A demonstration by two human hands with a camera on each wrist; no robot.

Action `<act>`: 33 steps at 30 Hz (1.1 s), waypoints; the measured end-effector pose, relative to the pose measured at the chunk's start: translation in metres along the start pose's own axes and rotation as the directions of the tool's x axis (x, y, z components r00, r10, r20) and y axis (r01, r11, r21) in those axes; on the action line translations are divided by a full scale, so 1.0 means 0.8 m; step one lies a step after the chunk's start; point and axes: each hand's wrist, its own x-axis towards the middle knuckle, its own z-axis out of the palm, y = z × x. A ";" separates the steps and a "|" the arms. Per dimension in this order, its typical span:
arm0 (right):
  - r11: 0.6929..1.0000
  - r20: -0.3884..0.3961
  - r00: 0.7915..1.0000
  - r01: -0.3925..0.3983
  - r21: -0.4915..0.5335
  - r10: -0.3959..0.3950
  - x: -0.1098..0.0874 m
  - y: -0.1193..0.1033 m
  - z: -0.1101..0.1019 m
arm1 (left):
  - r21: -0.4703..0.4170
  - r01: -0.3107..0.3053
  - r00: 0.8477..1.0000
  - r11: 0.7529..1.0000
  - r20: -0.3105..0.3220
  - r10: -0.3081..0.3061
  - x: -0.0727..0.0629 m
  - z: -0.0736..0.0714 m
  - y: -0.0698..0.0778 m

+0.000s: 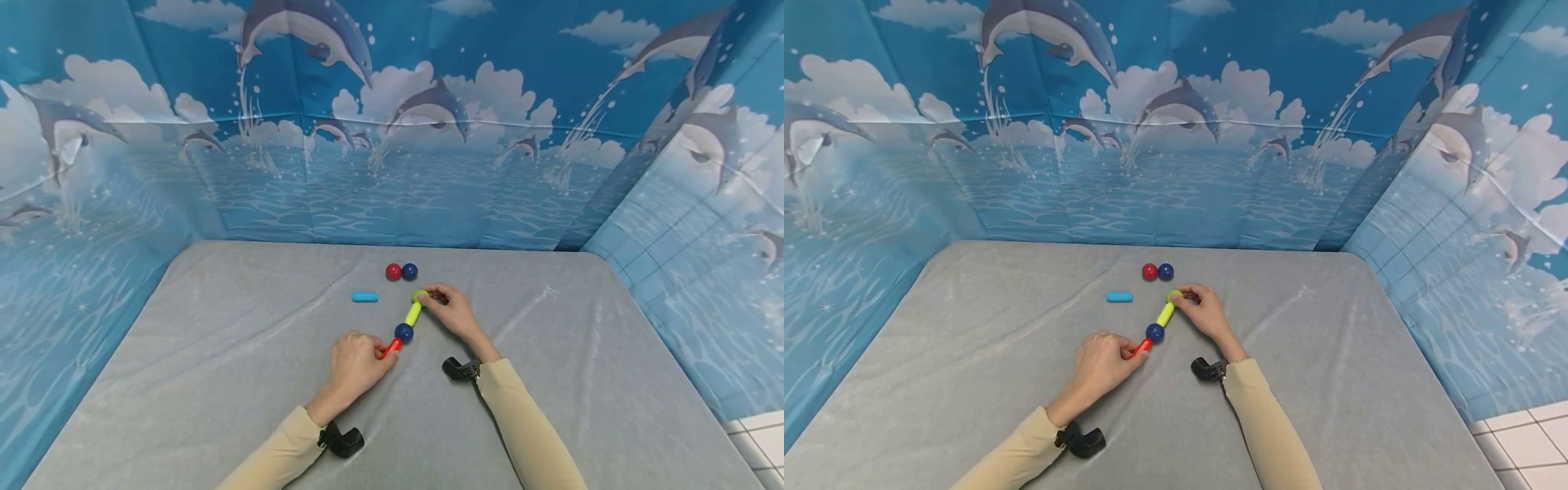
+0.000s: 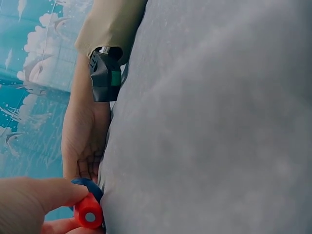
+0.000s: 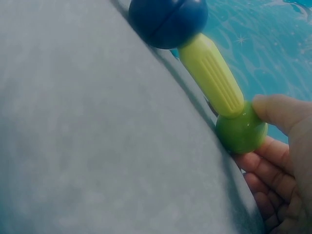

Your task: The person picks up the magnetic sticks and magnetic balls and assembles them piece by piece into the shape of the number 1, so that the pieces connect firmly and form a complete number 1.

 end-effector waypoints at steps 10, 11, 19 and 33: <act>1.000 0.002 1.000 -0.008 -0.007 0.008 -0.003 0.002 -0.003 | -0.019 -0.007 1.000 1.000 -0.021 0.007 -0.002 0.002 0.004; 1.000 0.003 1.000 -0.010 -0.008 0.010 -0.003 0.003 -0.003 | -0.020 -0.006 1.000 1.000 -0.022 0.005 -0.002 0.002 0.004; 0.999 0.022 0.998 -0.051 -0.009 0.051 -0.004 -0.001 -0.005 | -0.020 0.008 1.000 1.000 0.001 -0.008 -0.001 0.002 0.004; 0.992 -0.035 0.991 -0.130 -0.003 0.130 -0.016 -0.024 -0.013 | -0.024 0.001 1.000 1.000 -0.002 -0.001 0.005 0.005 0.002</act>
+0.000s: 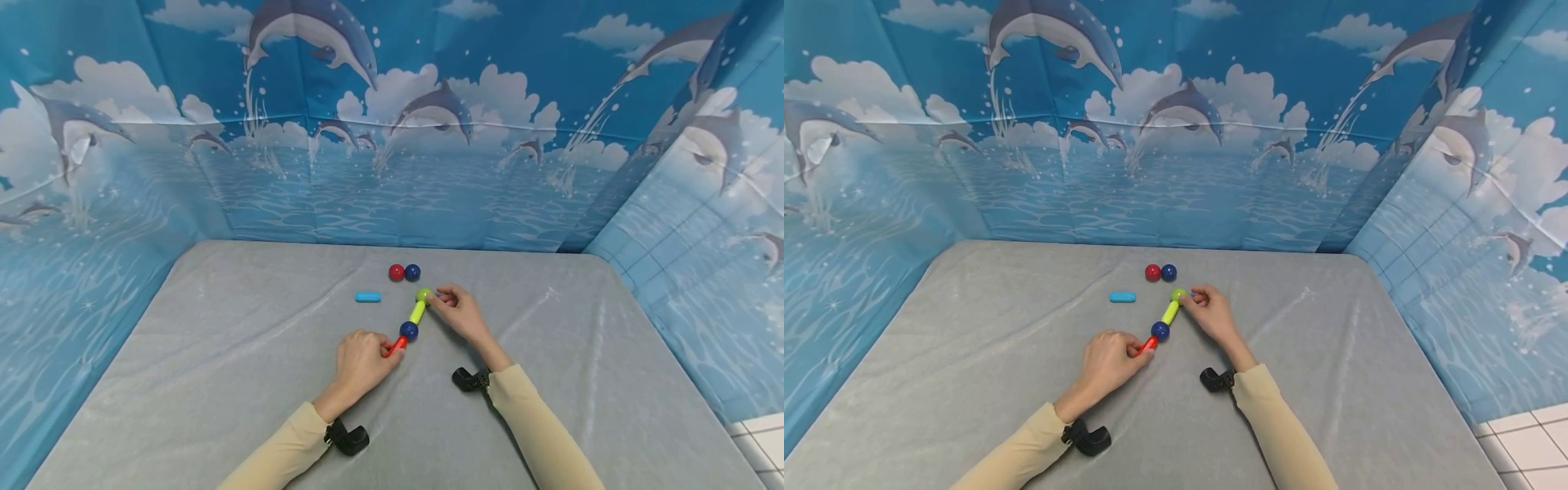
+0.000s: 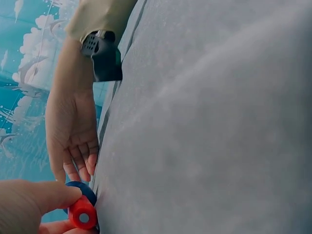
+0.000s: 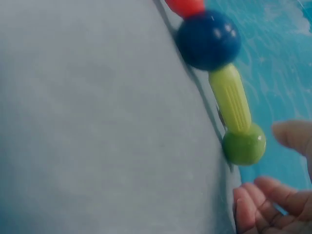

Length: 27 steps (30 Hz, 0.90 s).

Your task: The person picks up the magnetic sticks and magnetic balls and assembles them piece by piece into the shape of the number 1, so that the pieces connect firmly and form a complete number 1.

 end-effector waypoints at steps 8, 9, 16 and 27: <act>0.992 0.032 0.997 -0.067 -0.110 0.071 -0.024 -0.014 -0.004 | -0.001 -0.023 1.000 1.000 -0.016 0.023 0.004 0.003 0.002; 0.990 0.046 0.996 -0.067 -0.121 0.073 -0.027 -0.016 -0.005 | -0.001 -0.023 1.000 1.000 -0.014 0.023 0.005 0.003 0.002; 0.988 0.104 0.990 -0.082 -0.130 0.095 -0.037 -0.026 -0.002 | -0.005 -0.029 1.000 1.000 -0.009 0.029 0.010 0.006 0.005; 0.989 0.102 0.990 -0.086 -0.121 0.099 -0.045 -0.030 0.002 | -0.022 -0.030 0.999 0.999 -0.023 0.030 0.017 0.013 0.011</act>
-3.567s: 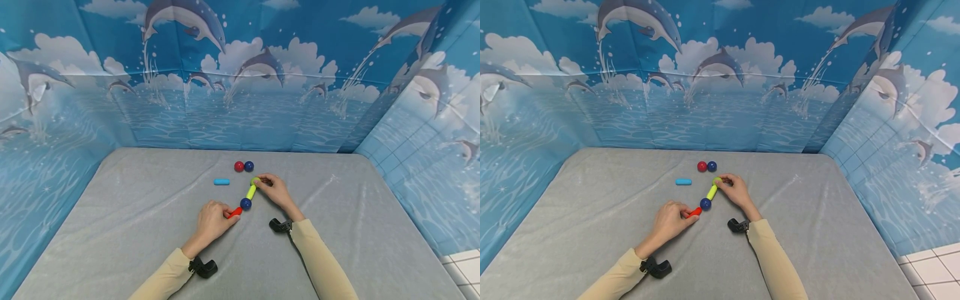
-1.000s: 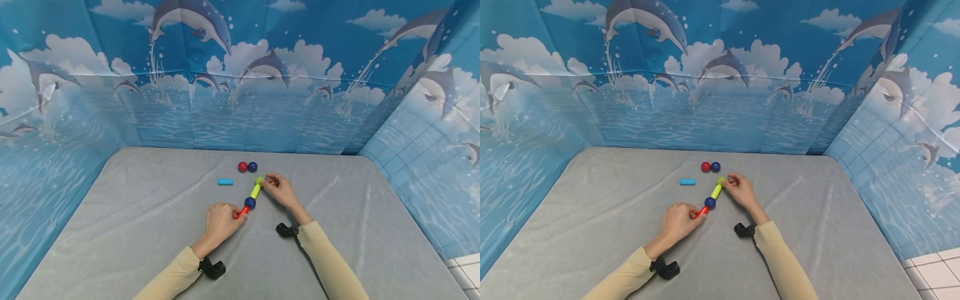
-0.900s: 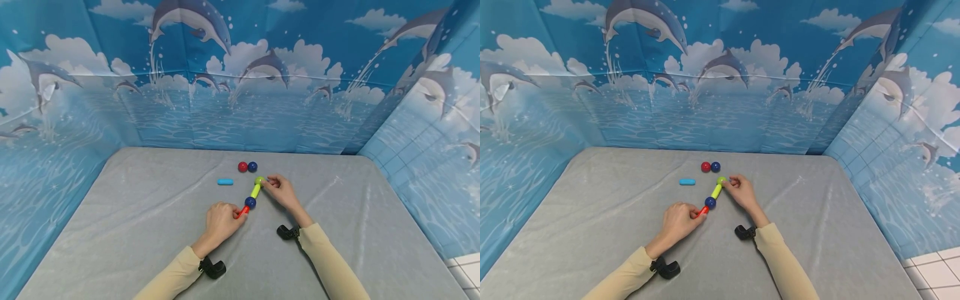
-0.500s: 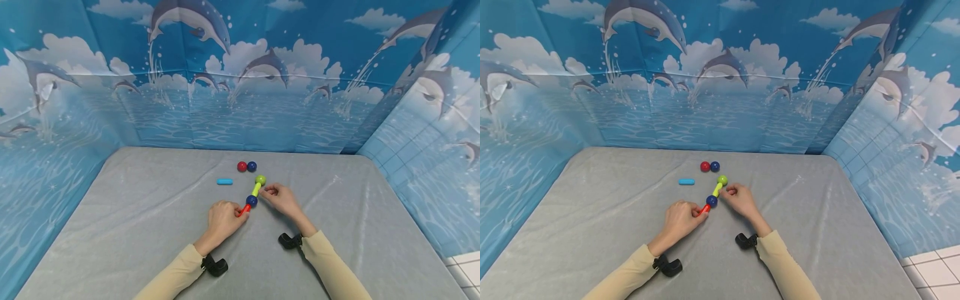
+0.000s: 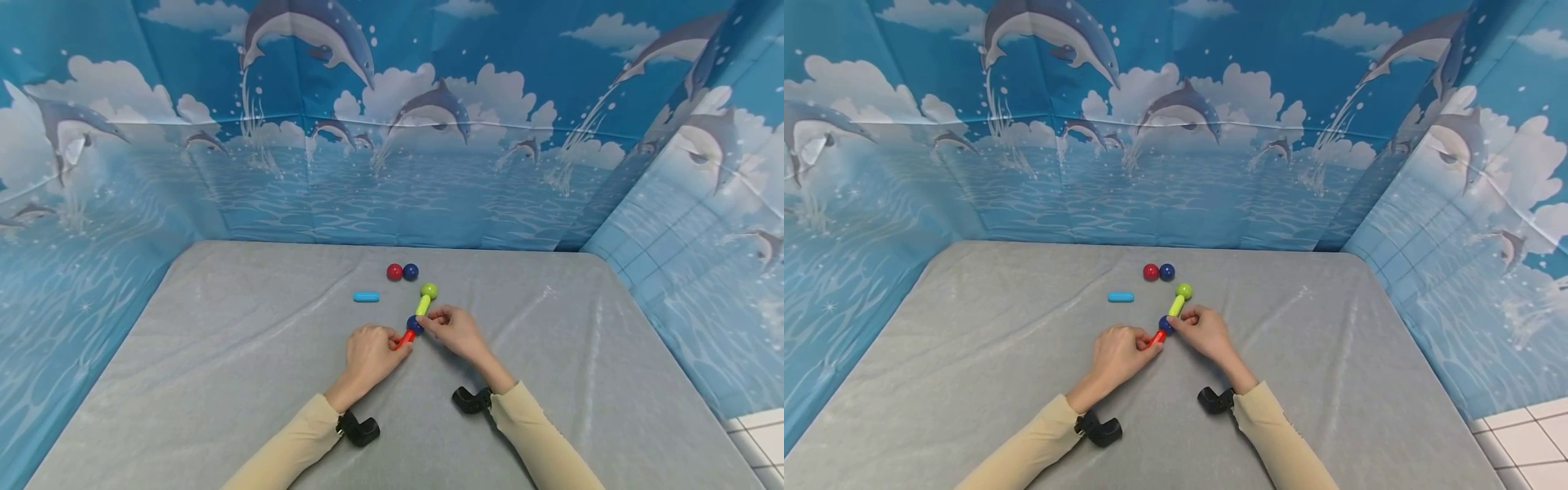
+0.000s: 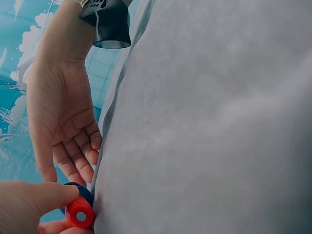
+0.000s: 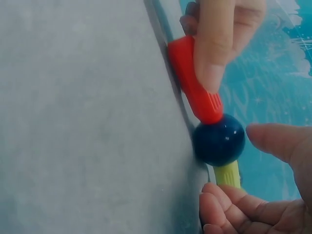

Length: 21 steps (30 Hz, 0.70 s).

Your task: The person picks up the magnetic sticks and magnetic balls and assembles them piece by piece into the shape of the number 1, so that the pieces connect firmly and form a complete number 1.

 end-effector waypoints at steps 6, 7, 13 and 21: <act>1.000 0.006 1.000 -0.028 0.002 0.028 -0.001 -0.002 0.001 | 0.002 0.020 1.000 1.000 0.018 -0.020 0.005 0.003 0.004; 0.999 0.010 0.999 -0.034 0.005 0.034 -0.001 -0.002 0.001 | 0.002 0.021 1.000 1.000 0.019 -0.022 0.006 0.004 0.004; 0.998 0.034 0.997 -0.067 0.022 0.066 0.002 -0.001 0.000 | 0.009 0.025 0.999 1.000 0.025 -0.025 0.011 0.007 0.005; 0.995 0.033 0.995 -0.096 0.035 0.095 0.009 -0.001 0.000 | 0.012 0.027 0.999 1.000 0.029 -0.028 0.016 0.008 0.007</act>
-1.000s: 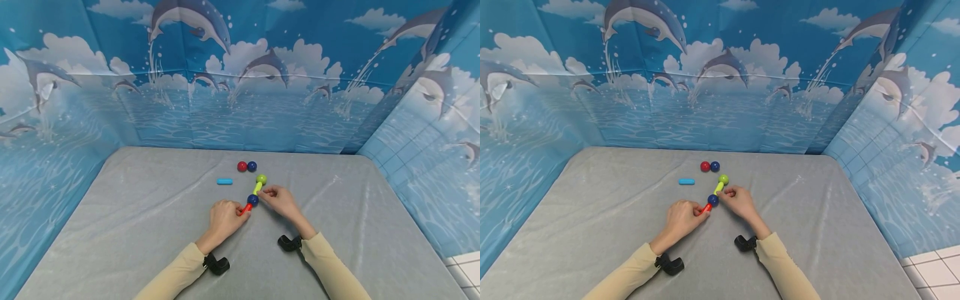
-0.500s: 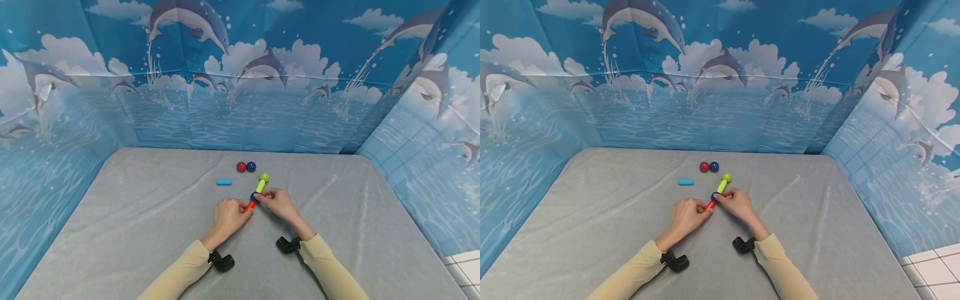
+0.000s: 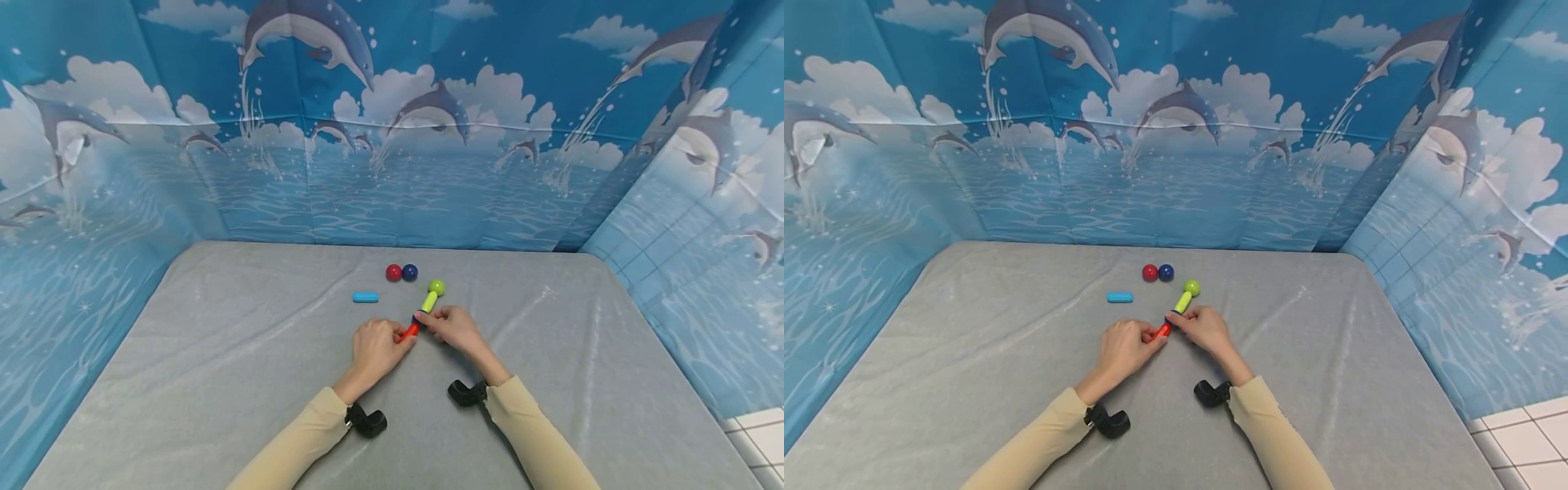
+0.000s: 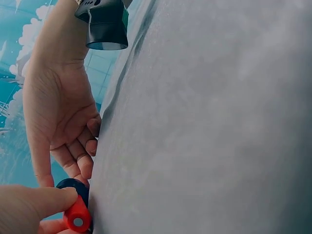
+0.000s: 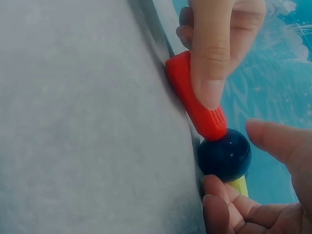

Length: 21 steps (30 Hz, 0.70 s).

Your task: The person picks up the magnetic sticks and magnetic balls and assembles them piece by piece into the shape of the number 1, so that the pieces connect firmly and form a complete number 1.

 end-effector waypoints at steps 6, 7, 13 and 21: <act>1.000 -0.010 1.000 -0.023 0.004 0.024 0.003 0.000 0.002 | -0.002 0.002 1.000 1.000 -0.005 -0.002 0.002 0.001 -0.001; 1.000 -0.014 1.000 -0.027 0.003 0.027 0.003 0.000 0.002 | -0.002 0.004 1.000 1.000 -0.006 -0.004 0.002 0.002 -0.001; 0.999 -0.042 0.998 -0.044 -0.028 0.043 0.004 -0.001 0.006 | 0.006 0.010 1.000 1.000 -0.008 -0.009 0.003 0.003 -0.002; 0.994 -0.095 0.995 -0.051 -0.093 0.042 0.004 -0.005 0.011 | 0.022 -0.018 0.999 1.000 -0.041 0.019 0.004 0.005 -0.003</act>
